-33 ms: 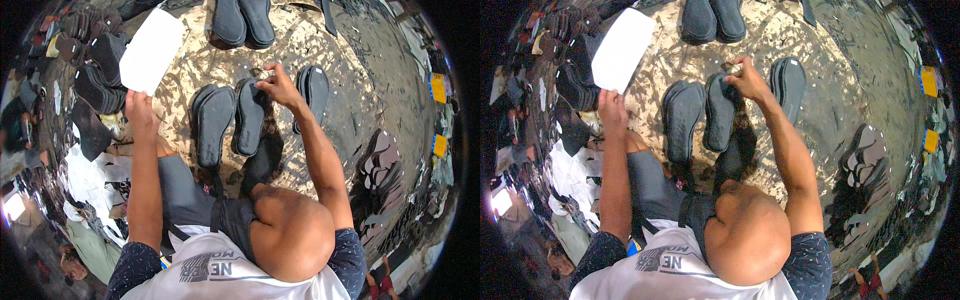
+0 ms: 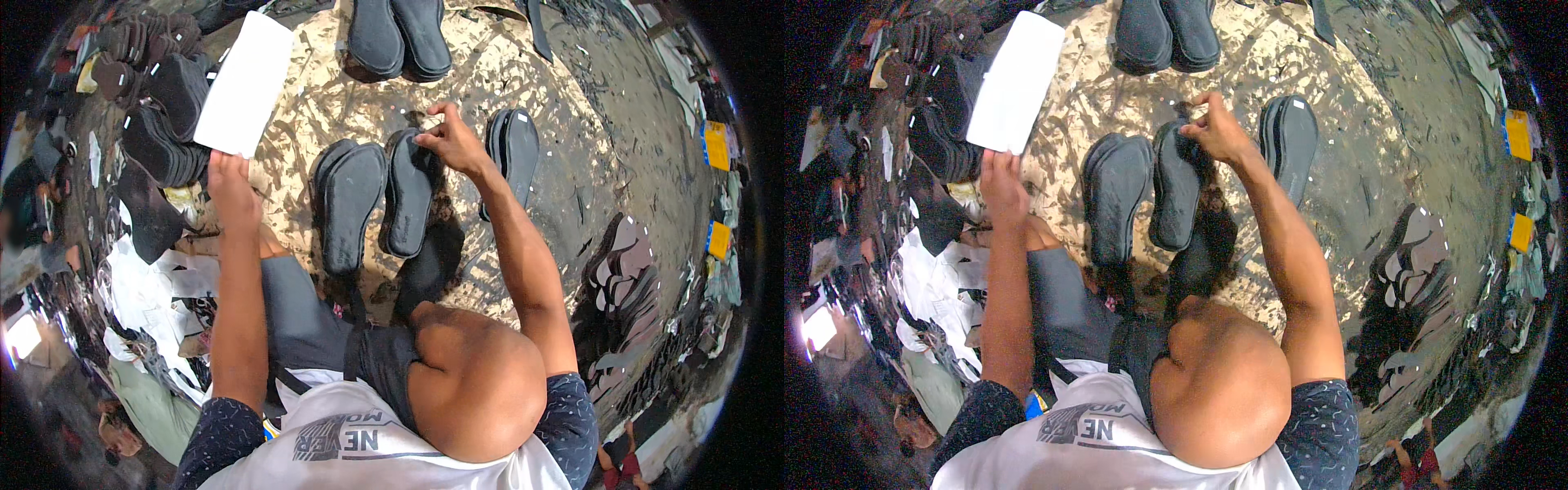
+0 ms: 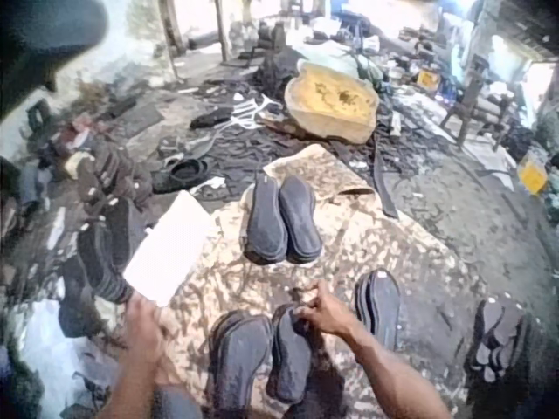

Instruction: The person sits on the floor in a workshop and applies small white labels to black shoe soles. They pick up soles, peel labels from a sheet, press them onto the soles, and stack the labeled soles. The person also uses a wooden block to tap a sole on a workbench before continuing with labeling.

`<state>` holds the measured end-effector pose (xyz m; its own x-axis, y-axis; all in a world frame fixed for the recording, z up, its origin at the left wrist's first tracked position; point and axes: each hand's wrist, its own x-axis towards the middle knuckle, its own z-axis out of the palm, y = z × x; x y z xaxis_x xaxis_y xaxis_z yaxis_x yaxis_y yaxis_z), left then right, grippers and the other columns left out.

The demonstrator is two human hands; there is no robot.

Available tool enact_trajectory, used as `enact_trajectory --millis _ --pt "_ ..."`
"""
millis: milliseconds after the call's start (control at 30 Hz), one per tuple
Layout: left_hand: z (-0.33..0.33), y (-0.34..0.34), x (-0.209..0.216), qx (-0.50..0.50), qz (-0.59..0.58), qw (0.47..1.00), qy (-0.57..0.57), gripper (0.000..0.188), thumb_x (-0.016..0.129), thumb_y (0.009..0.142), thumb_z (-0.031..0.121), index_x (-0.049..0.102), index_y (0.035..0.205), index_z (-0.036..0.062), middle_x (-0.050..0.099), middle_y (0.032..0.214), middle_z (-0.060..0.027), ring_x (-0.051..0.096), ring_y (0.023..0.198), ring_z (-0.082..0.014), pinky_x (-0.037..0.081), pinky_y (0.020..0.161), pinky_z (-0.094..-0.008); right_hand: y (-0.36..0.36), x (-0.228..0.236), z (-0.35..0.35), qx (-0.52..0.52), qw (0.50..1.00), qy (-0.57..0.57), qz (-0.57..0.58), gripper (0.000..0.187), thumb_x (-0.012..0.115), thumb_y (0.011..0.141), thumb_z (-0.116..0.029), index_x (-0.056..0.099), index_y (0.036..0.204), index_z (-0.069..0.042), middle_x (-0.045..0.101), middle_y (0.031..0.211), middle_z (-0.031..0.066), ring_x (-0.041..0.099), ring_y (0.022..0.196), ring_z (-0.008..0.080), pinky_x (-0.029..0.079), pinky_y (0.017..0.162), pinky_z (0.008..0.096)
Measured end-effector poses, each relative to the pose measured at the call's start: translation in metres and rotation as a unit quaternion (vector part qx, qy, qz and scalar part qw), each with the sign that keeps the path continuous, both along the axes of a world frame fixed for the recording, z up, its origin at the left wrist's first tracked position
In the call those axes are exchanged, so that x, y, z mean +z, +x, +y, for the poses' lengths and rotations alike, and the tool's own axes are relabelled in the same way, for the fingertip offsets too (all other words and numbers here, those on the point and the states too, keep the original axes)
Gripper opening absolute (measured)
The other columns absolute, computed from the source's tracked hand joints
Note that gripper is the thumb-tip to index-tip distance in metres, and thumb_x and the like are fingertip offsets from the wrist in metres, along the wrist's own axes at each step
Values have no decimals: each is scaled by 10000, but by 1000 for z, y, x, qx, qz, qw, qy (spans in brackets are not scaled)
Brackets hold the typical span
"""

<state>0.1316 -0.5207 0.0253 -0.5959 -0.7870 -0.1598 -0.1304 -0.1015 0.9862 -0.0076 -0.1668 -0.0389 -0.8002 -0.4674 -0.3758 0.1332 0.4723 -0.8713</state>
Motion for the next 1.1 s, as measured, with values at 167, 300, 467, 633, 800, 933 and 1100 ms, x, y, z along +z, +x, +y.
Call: enact_trajectory --millis 167,300,467,633,800,933,1100 --pt "155 44 7 -264 14 953 -145 660 727 907 206 454 1466 -11 430 1543 -193 411 1431 -317 288 1203 -443 -13 3 -24 118 978 130 109 562 731 899 -87 368 1325 -35 706 925 179 704 892 379 522 777 454" --pt "230 55 -44 -454 -79 834 -304 578 738 859 138 569 1412 148 277 1601 -262 268 1491 -451 264 1211 -525 -1 -14 -20 34 929 84 359 600 770 877 -102 399 1346 -50 650 1020 162 658 874 333 533 776 423" --pt "229 63 -59 -439 -68 847 -292 553 694 865 82 560 1401 93 202 1626 -283 194 1507 -503 243 1216 -549 -6 -33 6 -152 987 -22 55 403 713 975 -227 501 1264 -43 631 1020 66 596 864 161 517 732 337" --pt "222 108 -20 -465 -90 834 -284 567 673 848 84 548 1400 46 215 1621 -302 217 1496 -514 216 1226 -554 0 -9 9 -50 993 -32 -103 307 714 960 -304 719 1004 0 717 905 112 639 901 181 515 816 359" --pt "214 121 -20 -456 -85 855 -231 702 706 820 136 459 1470 38 225 1621 -297 246 1489 -499 208 1232 -540 -9 6 7 -7 993 67 -100 385 710 962 -376 725 1057 -2 722 995 96 644 937 189 513 841 366" --pt "221 105 -16 -406 -77 901 -132 802 693 795 74 366 1524 3 270 1613 -276 290 1497 -420 229 1234 -470 17 14 23 -123 971 -84 -190 402 738 951 -345 653 1199 -41 690 1041 59 638 979 187 525 819 343" --pt "230 85 -45 -371 11 926 69 763 630 821 35 357 1532 -14 358 1586 -221 361 1475 -329 264 1218 -419 42 21 44 -222 941 -138 -218 455 725 966 -123 508 1365 -100 671 1068 44 593 904 102 455 740 255"
